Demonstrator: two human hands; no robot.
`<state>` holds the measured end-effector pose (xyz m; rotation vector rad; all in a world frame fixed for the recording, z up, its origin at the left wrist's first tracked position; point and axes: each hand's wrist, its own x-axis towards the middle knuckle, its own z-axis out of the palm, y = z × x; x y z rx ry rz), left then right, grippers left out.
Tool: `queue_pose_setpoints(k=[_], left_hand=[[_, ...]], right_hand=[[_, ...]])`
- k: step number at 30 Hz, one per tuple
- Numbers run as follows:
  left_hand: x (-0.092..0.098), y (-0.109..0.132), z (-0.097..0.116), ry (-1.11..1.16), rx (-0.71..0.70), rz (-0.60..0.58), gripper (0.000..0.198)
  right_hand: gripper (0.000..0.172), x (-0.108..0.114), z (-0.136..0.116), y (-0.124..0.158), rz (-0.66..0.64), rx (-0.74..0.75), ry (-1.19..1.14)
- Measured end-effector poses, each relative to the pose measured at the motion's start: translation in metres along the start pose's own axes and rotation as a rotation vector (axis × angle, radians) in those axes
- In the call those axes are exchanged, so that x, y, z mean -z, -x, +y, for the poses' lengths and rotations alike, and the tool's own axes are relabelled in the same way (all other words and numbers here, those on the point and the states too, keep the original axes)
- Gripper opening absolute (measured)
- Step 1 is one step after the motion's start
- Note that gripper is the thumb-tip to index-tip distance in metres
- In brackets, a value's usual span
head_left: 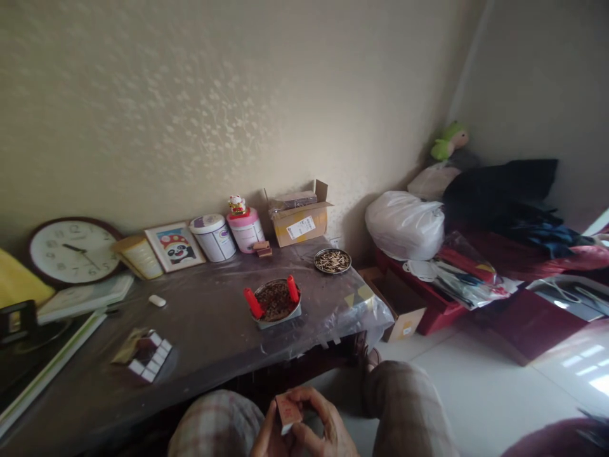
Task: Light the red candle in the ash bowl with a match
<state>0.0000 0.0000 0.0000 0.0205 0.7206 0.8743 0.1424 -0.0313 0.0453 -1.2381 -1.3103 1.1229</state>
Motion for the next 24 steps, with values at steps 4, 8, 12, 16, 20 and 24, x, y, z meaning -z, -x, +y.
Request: queue_pose_setpoints(k=[4, 8, 12, 16, 20, 24], left_hand=[[-0.001, -0.002, 0.0, 0.045, -0.005, -0.037, 0.011], [-0.002, -0.001, 0.002, 0.042, 0.028, -0.028, 0.01], [-0.007, 0.002, 0.001, 0.037, -0.003, -0.064, 0.009], [-0.011, 0.003, -0.001, 0.035, -0.033, -0.099, 0.013], [-0.019, 0.008, -0.006, 0.018, -0.06, -0.115, 0.018], [-0.035, 0.02, -0.011, 0.003, -0.105, -0.155, 0.021]], right_hand=[[0.029, 0.0, -0.002, 0.001, 0.013, -0.001, -0.008], [0.029, 0.0, 0.005, 0.002, 0.03, 0.06, -0.011], [0.027, 0.0, 0.004, 0.001, 0.048, 0.11, 0.007], [0.022, -0.003, 0.0, -0.002, 0.067, 0.127, 0.011], [0.022, -0.006, 0.005, -0.003, 0.093, 0.123, 0.008], [0.037, -0.005, 0.014, -0.002, 0.107, 0.134, 0.016]])
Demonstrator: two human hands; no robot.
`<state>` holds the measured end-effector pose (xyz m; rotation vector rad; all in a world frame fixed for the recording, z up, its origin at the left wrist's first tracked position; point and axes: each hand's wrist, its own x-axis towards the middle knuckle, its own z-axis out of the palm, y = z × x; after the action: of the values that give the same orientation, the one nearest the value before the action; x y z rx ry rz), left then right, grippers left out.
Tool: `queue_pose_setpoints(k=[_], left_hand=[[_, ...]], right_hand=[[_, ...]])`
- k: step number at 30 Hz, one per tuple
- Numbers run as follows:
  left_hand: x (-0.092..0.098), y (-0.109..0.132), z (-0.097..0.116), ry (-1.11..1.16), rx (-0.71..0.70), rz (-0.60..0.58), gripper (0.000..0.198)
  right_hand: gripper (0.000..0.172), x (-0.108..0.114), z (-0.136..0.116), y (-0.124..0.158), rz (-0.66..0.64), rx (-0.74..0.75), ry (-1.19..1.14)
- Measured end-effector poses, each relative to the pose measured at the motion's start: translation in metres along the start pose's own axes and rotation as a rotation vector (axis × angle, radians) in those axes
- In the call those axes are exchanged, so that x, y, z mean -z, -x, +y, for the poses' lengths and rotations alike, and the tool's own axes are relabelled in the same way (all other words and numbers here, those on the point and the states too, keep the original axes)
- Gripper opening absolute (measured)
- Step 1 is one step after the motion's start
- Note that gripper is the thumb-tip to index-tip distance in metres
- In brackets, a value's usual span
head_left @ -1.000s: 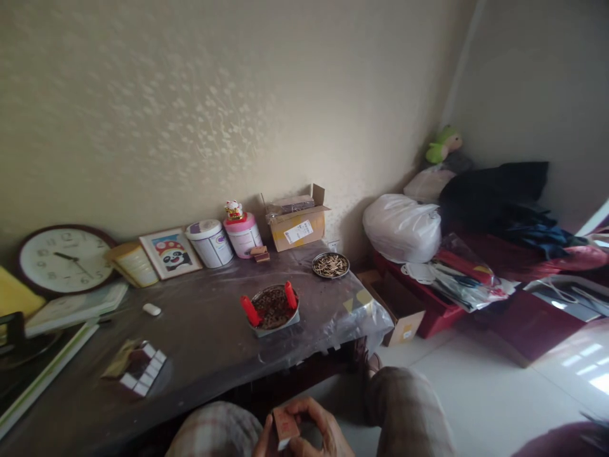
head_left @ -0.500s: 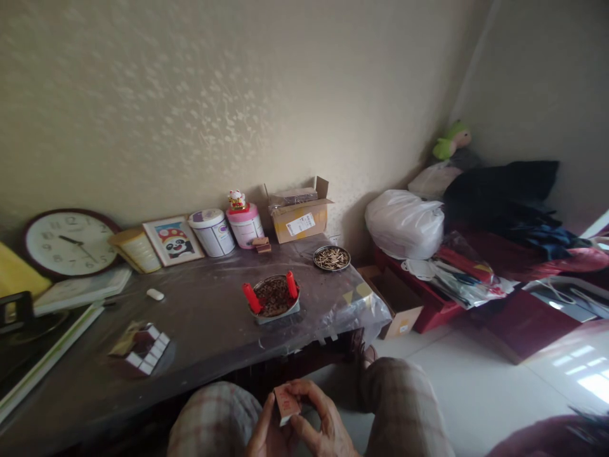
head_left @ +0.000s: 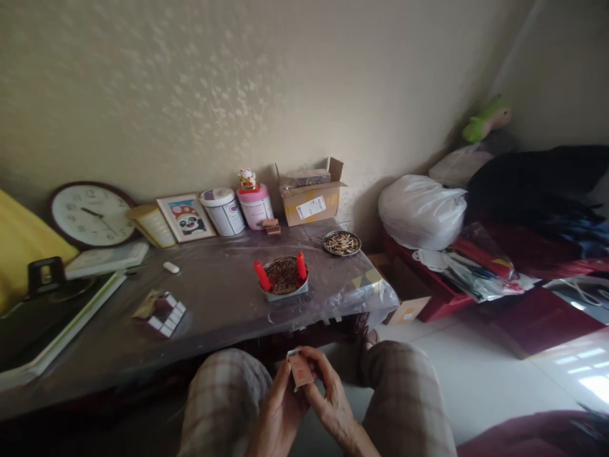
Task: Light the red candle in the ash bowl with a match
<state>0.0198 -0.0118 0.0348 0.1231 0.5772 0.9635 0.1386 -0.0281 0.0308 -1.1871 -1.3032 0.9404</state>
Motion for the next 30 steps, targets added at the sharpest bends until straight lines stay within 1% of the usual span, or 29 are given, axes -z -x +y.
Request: queue_pose_setpoints(k=[1, 3, 6, 8, 10, 11, 12, 13, 15, 16, 17, 19, 21, 26, 30], left_hand=[[-0.004, 0.002, 0.0, 0.002, -0.029, -0.025, 0.023], [-0.008, 0.004, 0.0, -0.016, -0.034, -0.029, 0.024], [-0.008, 0.005, 0.003, -0.059, -0.046, -0.034, 0.026], [-0.006, 0.005, 0.006, -0.063, -0.058, -0.028, 0.027], [-0.004, 0.006, 0.01, -0.048, -0.064, -0.003, 0.026], [-0.004, 0.006, 0.011, -0.036, -0.064, 0.012, 0.025], [-0.004, 0.007, 0.013, -0.026, -0.062, 0.028, 0.024], [-0.003, 0.007, 0.014, -0.026, -0.055, 0.047, 0.023], [-0.003, 0.008, 0.014, -0.056, -0.029, 0.082, 0.024], [-0.002, 0.009, 0.014, -0.085, -0.019, 0.099, 0.025], [-0.002, 0.009, 0.014, -0.128, -0.015, 0.113, 0.026], [-0.001, 0.009, 0.012, -0.218, -0.029, 0.124, 0.025], [0.002, 0.009, 0.011, -0.291, -0.056, 0.122, 0.024], [0.01, 0.006, 0.007, -0.4, -0.109, 0.111, 0.028], [0.016, 0.005, 0.008, -0.481, -0.114, 0.11, 0.028]], right_hand=[[0.04, 0.0, 0.002, 0.0, -0.002, -0.002, 0.006], [0.042, 0.001, 0.004, 0.001, -0.008, -0.002, 0.015], [0.043, 0.003, 0.004, 0.0, -0.044, -0.005, 0.014], [0.046, 0.007, 0.003, -0.002, -0.105, -0.027, 0.002], [0.053, 0.012, 0.001, -0.005, -0.179, -0.039, -0.034], [0.054, 0.014, 0.0, -0.007, -0.198, -0.032, -0.055], [0.051, 0.017, 0.0, -0.009, -0.2, -0.019, -0.067], [0.043, 0.019, -0.001, -0.011, -0.185, -0.003, -0.064], [0.023, 0.023, 0.0, -0.015, -0.127, 0.034, -0.004], [0.017, 0.024, 0.001, -0.017, -0.102, 0.063, 0.041], [0.015, 0.025, 0.002, -0.019, -0.086, 0.096, 0.086], [0.013, 0.025, 0.005, -0.02, -0.091, 0.161, 0.166], [0.012, 0.025, 0.008, -0.021, -0.132, 0.204, 0.253], [0.017, 0.025, 0.012, -0.019, -0.228, 0.262, 0.491], [0.017, 0.026, 0.013, -0.017, -0.308, 0.314, 0.637]])
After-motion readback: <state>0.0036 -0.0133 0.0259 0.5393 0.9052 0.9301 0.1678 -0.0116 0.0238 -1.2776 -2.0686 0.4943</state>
